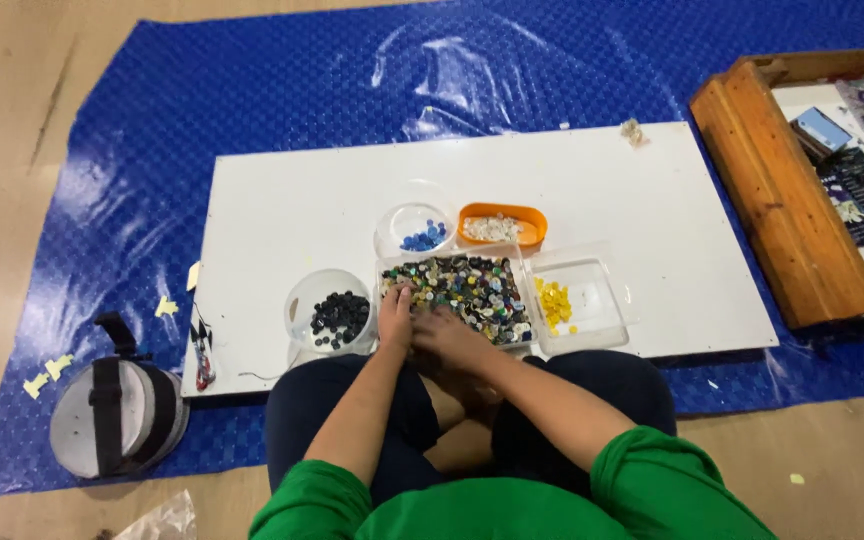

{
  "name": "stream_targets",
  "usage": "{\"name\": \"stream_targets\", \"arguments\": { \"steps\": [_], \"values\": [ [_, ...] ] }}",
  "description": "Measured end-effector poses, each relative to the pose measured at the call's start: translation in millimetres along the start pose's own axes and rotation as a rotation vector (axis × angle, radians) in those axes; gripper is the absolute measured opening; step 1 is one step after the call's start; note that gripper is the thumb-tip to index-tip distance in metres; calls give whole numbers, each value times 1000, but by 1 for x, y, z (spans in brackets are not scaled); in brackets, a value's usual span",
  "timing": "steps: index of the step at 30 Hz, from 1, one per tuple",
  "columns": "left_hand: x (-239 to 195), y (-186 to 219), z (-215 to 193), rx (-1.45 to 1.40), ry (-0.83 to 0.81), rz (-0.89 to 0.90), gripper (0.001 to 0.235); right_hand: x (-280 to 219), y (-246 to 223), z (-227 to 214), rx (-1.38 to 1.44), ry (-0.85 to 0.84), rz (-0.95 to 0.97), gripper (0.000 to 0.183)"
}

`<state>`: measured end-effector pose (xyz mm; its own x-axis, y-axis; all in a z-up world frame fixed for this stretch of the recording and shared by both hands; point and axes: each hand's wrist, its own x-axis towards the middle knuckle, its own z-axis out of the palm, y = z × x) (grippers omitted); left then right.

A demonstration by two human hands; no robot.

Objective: The person sits on the floor and sorts bottle caps from a large central container into smaller bowls by color. They pick up caps with both hands and place them into separate bowls containing black, blue, white, and yellow caps.

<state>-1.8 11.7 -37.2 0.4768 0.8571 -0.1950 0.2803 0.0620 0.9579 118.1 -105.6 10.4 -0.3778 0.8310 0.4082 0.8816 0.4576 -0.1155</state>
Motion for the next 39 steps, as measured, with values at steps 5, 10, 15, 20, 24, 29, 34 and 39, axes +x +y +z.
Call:
{"name": "stream_targets", "arguments": {
  "steps": [5, 10, 15, 20, 24, 29, 34, 39],
  "values": [
    [9, 0, 1, -19, -42, 52, 49, 3, 1, 2, 201, -318, 184, 29],
    [-6, 21, 1, 18, -67, 19, 45, 2, 17, -18, 127, -465, 270, 25],
    [-6, 20, 1, 28, -48, 109, 38, -20, 49, -10, -69, -422, 436, 34],
    [2, 12, 3, 83, -18, 138, 39, -33, 59, 23, 8, -327, 573, 28],
    [5, 5, 6, 115, -1, 117, 38, -31, 69, 25, 48, -128, 634, 32],
    [3, 10, 7, 125, 8, 150, 39, -12, 70, 43, -56, 18, 567, 29],
    [6, 9, 9, 163, -2, 160, 41, -11, 91, 100, -125, 3, 561, 24],
    [9, -1, 9, 128, 12, 161, 38, -16, 95, 113, -188, -5, 537, 11]
  ]
}}
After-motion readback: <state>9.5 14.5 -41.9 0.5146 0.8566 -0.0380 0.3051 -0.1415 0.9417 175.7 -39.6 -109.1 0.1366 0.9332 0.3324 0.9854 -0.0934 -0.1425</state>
